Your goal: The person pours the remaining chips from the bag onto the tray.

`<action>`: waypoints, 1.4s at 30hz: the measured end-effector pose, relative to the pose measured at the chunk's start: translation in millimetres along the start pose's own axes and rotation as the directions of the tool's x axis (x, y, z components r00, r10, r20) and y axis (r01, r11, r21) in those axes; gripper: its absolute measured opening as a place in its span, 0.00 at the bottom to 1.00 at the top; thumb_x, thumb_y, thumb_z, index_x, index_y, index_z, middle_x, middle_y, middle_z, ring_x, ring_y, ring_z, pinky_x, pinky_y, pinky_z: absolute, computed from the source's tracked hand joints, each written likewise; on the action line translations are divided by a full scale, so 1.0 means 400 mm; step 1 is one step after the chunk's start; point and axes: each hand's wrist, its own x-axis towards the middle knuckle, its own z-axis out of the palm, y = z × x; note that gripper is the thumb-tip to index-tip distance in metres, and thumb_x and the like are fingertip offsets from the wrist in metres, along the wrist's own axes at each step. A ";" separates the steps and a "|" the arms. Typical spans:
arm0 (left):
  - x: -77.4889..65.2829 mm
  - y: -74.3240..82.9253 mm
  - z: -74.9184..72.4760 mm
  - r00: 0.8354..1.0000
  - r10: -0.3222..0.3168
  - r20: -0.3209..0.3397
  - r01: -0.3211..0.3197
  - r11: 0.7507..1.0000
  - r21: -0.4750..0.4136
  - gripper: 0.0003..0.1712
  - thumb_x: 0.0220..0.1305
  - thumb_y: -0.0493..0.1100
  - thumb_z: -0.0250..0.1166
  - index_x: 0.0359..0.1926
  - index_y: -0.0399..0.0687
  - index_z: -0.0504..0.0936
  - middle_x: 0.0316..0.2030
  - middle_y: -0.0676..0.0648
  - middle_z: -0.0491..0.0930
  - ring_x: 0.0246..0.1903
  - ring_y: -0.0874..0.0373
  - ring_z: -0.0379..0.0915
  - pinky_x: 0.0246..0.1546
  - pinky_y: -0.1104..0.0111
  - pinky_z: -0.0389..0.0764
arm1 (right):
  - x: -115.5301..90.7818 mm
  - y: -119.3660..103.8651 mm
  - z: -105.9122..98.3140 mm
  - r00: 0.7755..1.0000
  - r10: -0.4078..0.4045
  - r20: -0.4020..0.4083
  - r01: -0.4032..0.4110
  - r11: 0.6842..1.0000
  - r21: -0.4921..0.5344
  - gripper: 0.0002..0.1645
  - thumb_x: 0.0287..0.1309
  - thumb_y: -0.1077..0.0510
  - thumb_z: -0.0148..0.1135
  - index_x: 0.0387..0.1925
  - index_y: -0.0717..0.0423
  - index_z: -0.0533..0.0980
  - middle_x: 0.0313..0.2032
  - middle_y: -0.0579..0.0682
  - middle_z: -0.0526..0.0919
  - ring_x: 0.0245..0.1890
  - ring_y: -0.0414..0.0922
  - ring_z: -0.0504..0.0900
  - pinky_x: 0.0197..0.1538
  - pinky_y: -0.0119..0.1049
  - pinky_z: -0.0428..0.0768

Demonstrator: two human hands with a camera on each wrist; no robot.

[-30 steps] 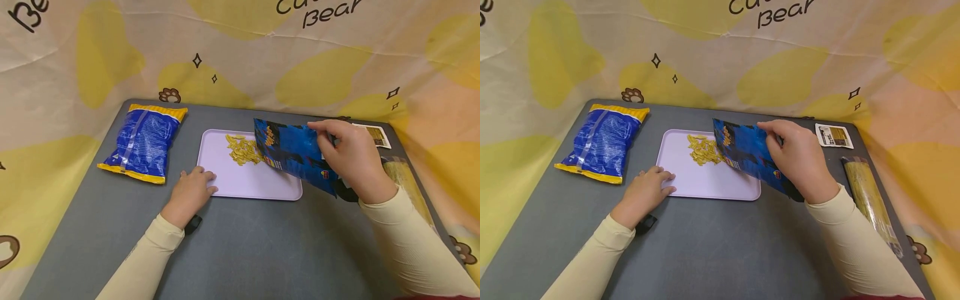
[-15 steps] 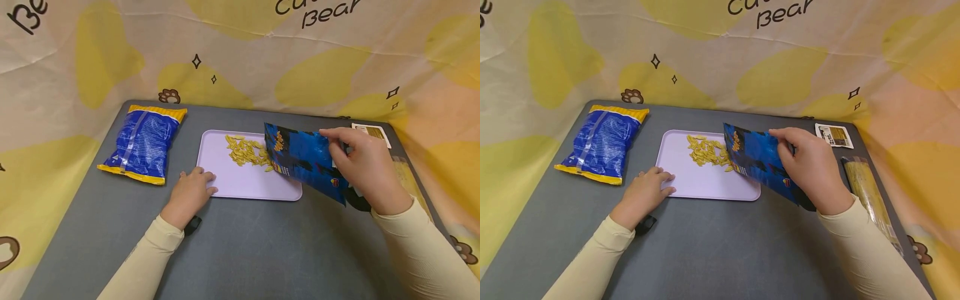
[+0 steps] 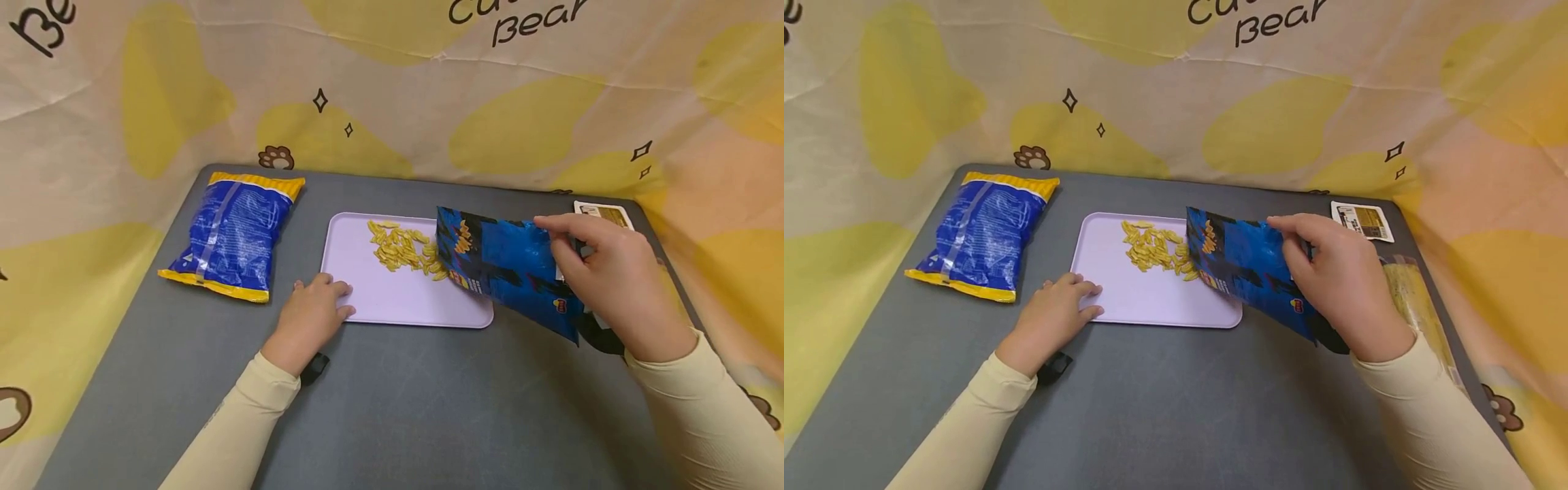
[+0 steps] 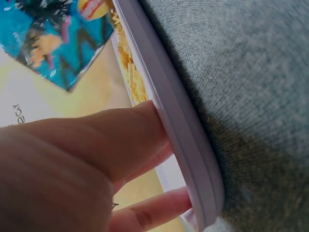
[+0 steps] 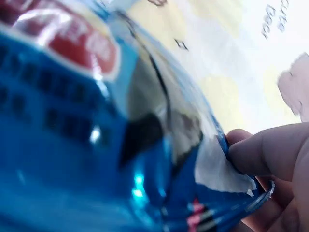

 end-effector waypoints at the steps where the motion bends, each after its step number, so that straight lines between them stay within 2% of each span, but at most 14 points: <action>1: 0.000 0.000 -0.001 1.000 0.001 -0.001 -0.001 1.000 0.001 0.21 0.70 0.46 0.73 0.59 0.41 0.87 0.58 0.30 0.80 0.57 0.29 0.79 0.68 0.30 0.63 | -0.001 0.000 -0.001 1.000 0.003 0.002 -0.003 1.000 0.001 0.19 0.71 0.63 0.65 0.59 0.46 0.87 0.36 0.47 0.87 0.12 0.36 0.58 0.17 0.30 0.60; 4: -0.001 0.000 -0.002 1.000 0.006 -0.005 -0.006 1.000 0.003 0.21 0.70 0.45 0.73 0.59 0.40 0.87 0.58 0.30 0.80 0.56 0.29 0.80 0.68 0.30 0.63 | -0.003 0.000 -0.006 1.000 0.010 0.004 -0.011 1.000 0.012 0.19 0.71 0.63 0.65 0.58 0.47 0.87 0.45 0.48 0.90 0.11 0.36 0.58 0.16 0.30 0.61; 8: 0.001 -0.003 0.000 1.000 0.002 -0.001 -0.002 1.000 0.006 0.21 0.70 0.46 0.73 0.59 0.41 0.87 0.59 0.30 0.80 0.58 0.29 0.79 0.68 0.30 0.62 | -0.007 -0.003 -0.013 1.000 0.010 0.011 -0.010 1.000 -0.002 0.19 0.70 0.64 0.65 0.58 0.47 0.87 0.45 0.49 0.89 0.11 0.37 0.57 0.16 0.30 0.60; 10: 0.002 -0.004 0.001 1.000 -0.003 0.002 0.003 1.000 0.007 0.22 0.70 0.46 0.73 0.60 0.41 0.87 0.60 0.30 0.79 0.59 0.28 0.78 0.69 0.30 0.62 | -0.012 -0.003 -0.016 1.000 0.009 0.007 -0.009 1.000 -0.003 0.19 0.70 0.65 0.65 0.58 0.49 0.87 0.51 0.52 0.89 0.12 0.37 0.57 0.16 0.30 0.59; 13: 0.002 -0.006 0.002 1.000 -0.007 0.005 0.007 1.000 0.007 0.21 0.70 0.46 0.73 0.60 0.41 0.87 0.60 0.30 0.79 0.59 0.28 0.77 0.69 0.30 0.62 | -0.019 -0.003 -0.020 1.000 0.020 0.006 -0.020 1.000 -0.001 0.19 0.69 0.65 0.66 0.58 0.49 0.87 0.53 0.53 0.89 0.12 0.37 0.57 0.16 0.30 0.59; 15: 0.002 -0.006 0.002 1.000 -0.011 0.010 0.011 1.000 0.004 0.21 0.71 0.46 0.73 0.60 0.41 0.87 0.60 0.30 0.79 0.60 0.27 0.77 0.68 0.30 0.62 | -0.023 0.000 -0.024 1.000 0.025 -0.001 -0.025 1.000 0.007 0.19 0.69 0.65 0.66 0.58 0.50 0.87 0.51 0.54 0.89 0.11 0.36 0.57 0.16 0.30 0.59; 16: 0.002 -0.007 0.002 1.000 -0.013 0.012 0.013 1.000 0.003 0.21 0.71 0.46 0.73 0.60 0.41 0.87 0.61 0.30 0.79 0.60 0.27 0.76 0.68 0.30 0.62 | -0.025 0.001 -0.026 0.999 0.034 -0.005 -0.034 0.999 0.002 0.19 0.70 0.64 0.66 0.59 0.50 0.87 0.46 0.52 0.90 0.11 0.36 0.57 0.15 0.30 0.59; 23: 0.001 -0.006 -0.002 0.999 -0.032 0.028 0.032 0.999 -0.008 0.22 0.71 0.46 0.72 0.61 0.42 0.86 0.62 0.30 0.78 0.62 0.27 0.75 0.70 0.30 0.61 | -0.031 0.006 -0.034 0.999 -0.003 -0.036 0.003 1.000 -0.018 0.19 0.68 0.66 0.66 0.57 0.51 0.88 0.42 0.54 0.90 0.11 0.31 0.58 0.14 0.29 0.59; 27: 0.000 -0.006 -0.003 0.999 -0.030 0.024 0.030 0.999 -0.011 0.22 0.71 0.46 0.72 0.61 0.42 0.86 0.62 0.30 0.78 0.62 0.27 0.75 0.70 0.30 0.60 | -0.032 0.006 -0.042 1.000 0.022 -0.014 -0.022 1.000 -0.022 0.18 0.69 0.65 0.65 0.57 0.51 0.87 0.33 0.51 0.86 0.12 0.34 0.59 0.14 0.29 0.58; 32: 0.001 -0.006 -0.002 0.999 -0.030 0.019 0.030 0.999 -0.011 0.22 0.71 0.46 0.72 0.61 0.42 0.86 0.63 0.30 0.78 0.62 0.27 0.75 0.70 0.30 0.60 | -0.025 0.004 -0.047 1.000 0.009 0.011 -0.008 1.000 -0.023 0.18 0.69 0.65 0.66 0.57 0.51 0.87 0.41 0.52 0.88 0.12 0.36 0.61 0.15 0.29 0.61; 34: 0.002 -0.007 0.000 1.000 -0.025 0.015 0.026 1.000 -0.011 0.21 0.71 0.46 0.72 0.60 0.42 0.87 0.62 0.30 0.78 0.61 0.27 0.76 0.69 0.30 0.61 | -0.018 0.000 -0.049 1.000 0.001 0.025 0.000 1.000 -0.014 0.18 0.69 0.65 0.66 0.57 0.52 0.87 0.50 0.54 0.89 0.13 0.36 0.62 0.16 0.27 0.63; 35: 0.003 -0.008 0.001 1.000 -0.023 0.012 0.023 1.000 -0.009 0.21 0.71 0.46 0.73 0.60 0.42 0.87 0.62 0.30 0.78 0.61 0.27 0.76 0.69 0.30 0.61 | -0.013 -0.004 -0.050 0.999 0.004 0.032 -0.004 1.000 -0.001 0.18 0.69 0.65 0.67 0.57 0.52 0.87 0.50 0.54 0.89 0.12 0.36 0.63 0.16 0.27 0.63; 39: 0.005 -0.014 0.005 1.000 -0.021 -0.002 0.021 1.000 -0.004 0.22 0.70 0.47 0.73 0.60 0.43 0.87 0.62 0.30 0.78 0.60 0.26 0.77 0.69 0.30 0.62 | 0.027 -0.014 -0.041 0.999 0.004 0.035 -0.005 0.999 0.048 0.18 0.71 0.63 0.66 0.58 0.50 0.87 0.44 0.51 0.89 0.12 0.37 0.62 0.17 0.28 0.64; 42: 0.006 -0.016 0.006 1.000 -0.019 -0.007 0.019 1.000 -0.002 0.22 0.70 0.47 0.73 0.60 0.43 0.87 0.62 0.30 0.79 0.59 0.27 0.77 0.69 0.30 0.61 | 0.057 -0.026 -0.019 0.996 -0.018 0.087 0.014 0.999 0.043 0.18 0.74 0.60 0.63 0.60 0.47 0.86 0.31 0.46 0.85 0.10 0.39 0.60 0.16 0.31 0.64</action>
